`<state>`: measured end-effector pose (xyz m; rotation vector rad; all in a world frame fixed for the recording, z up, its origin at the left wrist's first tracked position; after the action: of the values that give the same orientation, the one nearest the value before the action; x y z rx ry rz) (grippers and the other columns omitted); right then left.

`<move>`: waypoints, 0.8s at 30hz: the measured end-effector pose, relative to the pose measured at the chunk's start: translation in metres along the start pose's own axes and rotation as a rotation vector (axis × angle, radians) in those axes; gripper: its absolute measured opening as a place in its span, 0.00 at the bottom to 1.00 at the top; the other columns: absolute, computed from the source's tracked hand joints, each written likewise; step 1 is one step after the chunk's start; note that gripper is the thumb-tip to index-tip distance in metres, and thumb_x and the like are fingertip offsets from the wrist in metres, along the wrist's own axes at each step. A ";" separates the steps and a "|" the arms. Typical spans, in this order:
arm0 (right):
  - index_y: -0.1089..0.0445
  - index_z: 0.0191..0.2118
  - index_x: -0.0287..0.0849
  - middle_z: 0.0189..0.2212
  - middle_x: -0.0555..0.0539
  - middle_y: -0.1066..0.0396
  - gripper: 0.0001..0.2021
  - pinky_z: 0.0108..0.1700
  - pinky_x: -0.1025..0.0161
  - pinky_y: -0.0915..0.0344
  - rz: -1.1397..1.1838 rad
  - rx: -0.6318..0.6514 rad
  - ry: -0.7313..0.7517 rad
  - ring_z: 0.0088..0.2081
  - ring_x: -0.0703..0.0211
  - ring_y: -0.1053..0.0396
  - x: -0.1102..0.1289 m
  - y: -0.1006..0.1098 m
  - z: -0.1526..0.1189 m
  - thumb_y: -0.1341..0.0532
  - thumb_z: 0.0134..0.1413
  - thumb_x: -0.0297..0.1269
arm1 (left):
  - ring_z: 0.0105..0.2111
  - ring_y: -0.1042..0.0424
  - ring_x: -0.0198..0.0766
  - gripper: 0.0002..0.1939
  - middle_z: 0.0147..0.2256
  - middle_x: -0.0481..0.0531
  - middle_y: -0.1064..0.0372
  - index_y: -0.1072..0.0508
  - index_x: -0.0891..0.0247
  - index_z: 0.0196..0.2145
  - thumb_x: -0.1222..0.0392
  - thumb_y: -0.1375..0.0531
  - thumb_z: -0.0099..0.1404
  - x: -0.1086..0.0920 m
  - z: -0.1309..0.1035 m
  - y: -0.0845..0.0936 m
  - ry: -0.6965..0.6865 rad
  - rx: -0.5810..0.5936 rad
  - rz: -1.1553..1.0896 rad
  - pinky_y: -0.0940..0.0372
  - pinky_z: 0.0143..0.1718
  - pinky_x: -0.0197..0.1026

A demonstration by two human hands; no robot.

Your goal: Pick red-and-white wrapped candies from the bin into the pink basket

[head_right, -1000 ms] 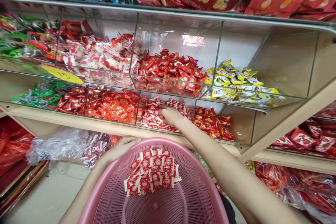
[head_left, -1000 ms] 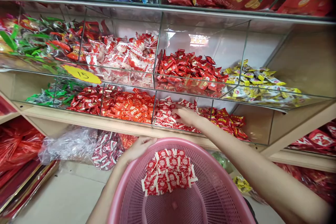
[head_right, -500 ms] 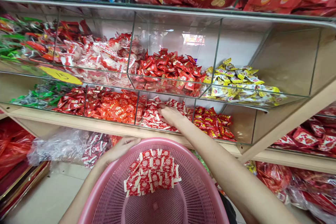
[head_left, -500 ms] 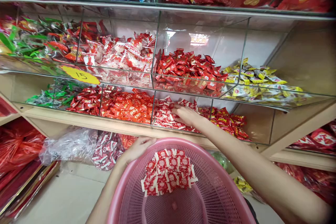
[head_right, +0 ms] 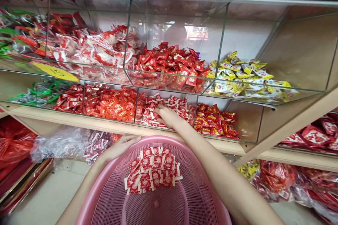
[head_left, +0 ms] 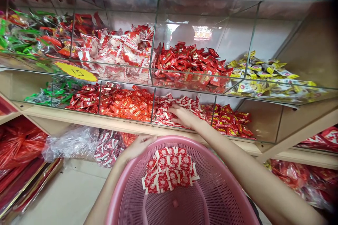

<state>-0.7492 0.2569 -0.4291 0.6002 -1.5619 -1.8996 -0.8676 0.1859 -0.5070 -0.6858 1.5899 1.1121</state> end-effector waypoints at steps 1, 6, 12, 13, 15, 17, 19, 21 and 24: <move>0.38 0.44 0.40 0.39 0.43 0.40 0.14 0.37 0.66 0.44 0.021 -0.012 -0.005 0.39 0.60 0.38 -0.002 -0.001 -0.002 0.42 0.49 0.34 | 0.39 0.33 0.41 0.21 0.37 0.51 0.28 0.28 0.67 0.41 0.49 0.49 0.60 0.001 0.000 0.001 0.003 -0.006 0.003 0.43 0.42 0.39; 0.37 0.40 0.39 0.37 0.44 0.39 0.11 0.36 0.67 0.45 0.001 -0.044 -0.015 0.37 0.60 0.39 -0.005 -0.004 -0.006 0.43 0.49 0.34 | 0.39 0.33 0.40 0.20 0.37 0.51 0.29 0.28 0.66 0.41 0.50 0.49 0.60 0.002 0.000 0.000 0.015 0.004 0.005 0.43 0.43 0.39; 0.36 0.36 0.38 0.37 0.42 0.38 0.09 0.41 0.60 0.46 -0.162 -0.125 0.001 0.41 0.54 0.41 0.003 0.006 -0.007 0.42 0.48 0.36 | 0.38 0.32 0.40 0.19 0.39 0.50 0.29 0.29 0.64 0.43 0.51 0.48 0.61 0.002 0.000 -0.002 0.022 0.032 -0.032 0.42 0.43 0.39; 0.36 0.36 0.38 0.37 0.42 0.38 0.09 0.42 0.59 0.46 -0.160 -0.157 -0.001 0.41 0.53 0.41 0.003 0.010 -0.008 0.43 0.48 0.36 | 0.38 0.32 0.40 0.19 0.39 0.50 0.29 0.29 0.64 0.43 0.51 0.48 0.61 0.002 0.000 -0.002 0.023 0.033 -0.034 0.42 0.43 0.39; 0.36 0.38 0.38 0.38 0.42 0.38 0.10 0.42 0.59 0.45 -0.116 -0.251 -0.007 0.42 0.53 0.42 0.003 0.020 -0.012 0.44 0.49 0.37 | 0.39 0.32 0.40 0.19 0.39 0.50 0.29 0.29 0.64 0.44 0.51 0.48 0.61 0.002 0.001 -0.003 0.027 0.037 -0.036 0.42 0.44 0.39; 0.38 0.41 0.39 0.40 0.42 0.38 0.12 0.43 0.58 0.45 -0.044 -0.383 -0.019 0.43 0.53 0.42 0.003 0.035 -0.020 0.46 0.51 0.37 | 0.40 0.33 0.41 0.20 0.39 0.50 0.29 0.29 0.65 0.44 0.50 0.48 0.61 0.002 0.001 -0.002 0.029 0.033 -0.035 0.42 0.44 0.39; 0.40 0.44 0.39 0.42 0.42 0.39 0.13 0.43 0.58 0.45 0.025 -0.508 -0.024 0.43 0.54 0.42 0.008 0.051 -0.032 0.47 0.52 0.36 | 0.41 0.33 0.41 0.20 0.40 0.51 0.29 0.29 0.65 0.44 0.50 0.48 0.60 0.001 0.000 -0.002 0.027 0.025 -0.040 0.42 0.44 0.39; 0.41 0.45 0.39 0.42 0.42 0.39 0.13 0.43 0.58 0.45 0.076 -0.583 -0.014 0.43 0.55 0.42 0.020 0.064 -0.048 0.47 0.53 0.36 | 0.41 0.33 0.41 0.21 0.40 0.51 0.29 0.29 0.65 0.44 0.49 0.48 0.60 0.001 0.000 -0.002 0.028 0.027 -0.054 0.42 0.44 0.39; 0.41 0.45 0.39 0.41 0.43 0.40 0.13 0.42 0.59 0.44 0.137 -0.547 0.025 0.43 0.56 0.42 0.046 0.069 -0.071 0.48 0.53 0.36 | 0.39 0.32 0.41 0.22 0.39 0.51 0.28 0.29 0.65 0.43 0.48 0.48 0.59 0.003 -0.001 -0.004 0.046 0.037 -0.062 0.41 0.43 0.40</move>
<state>-0.7223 0.1661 -0.3749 0.2650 -0.9686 -2.0775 -0.8655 0.1838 -0.5109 -0.7361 1.6130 1.0258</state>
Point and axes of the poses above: each hand's wrist, its own z-axis towards the middle knuckle, its own y-axis out of the back of the hand, x = y × z, the point moved 9 cm from there along z, towards the middle knuckle
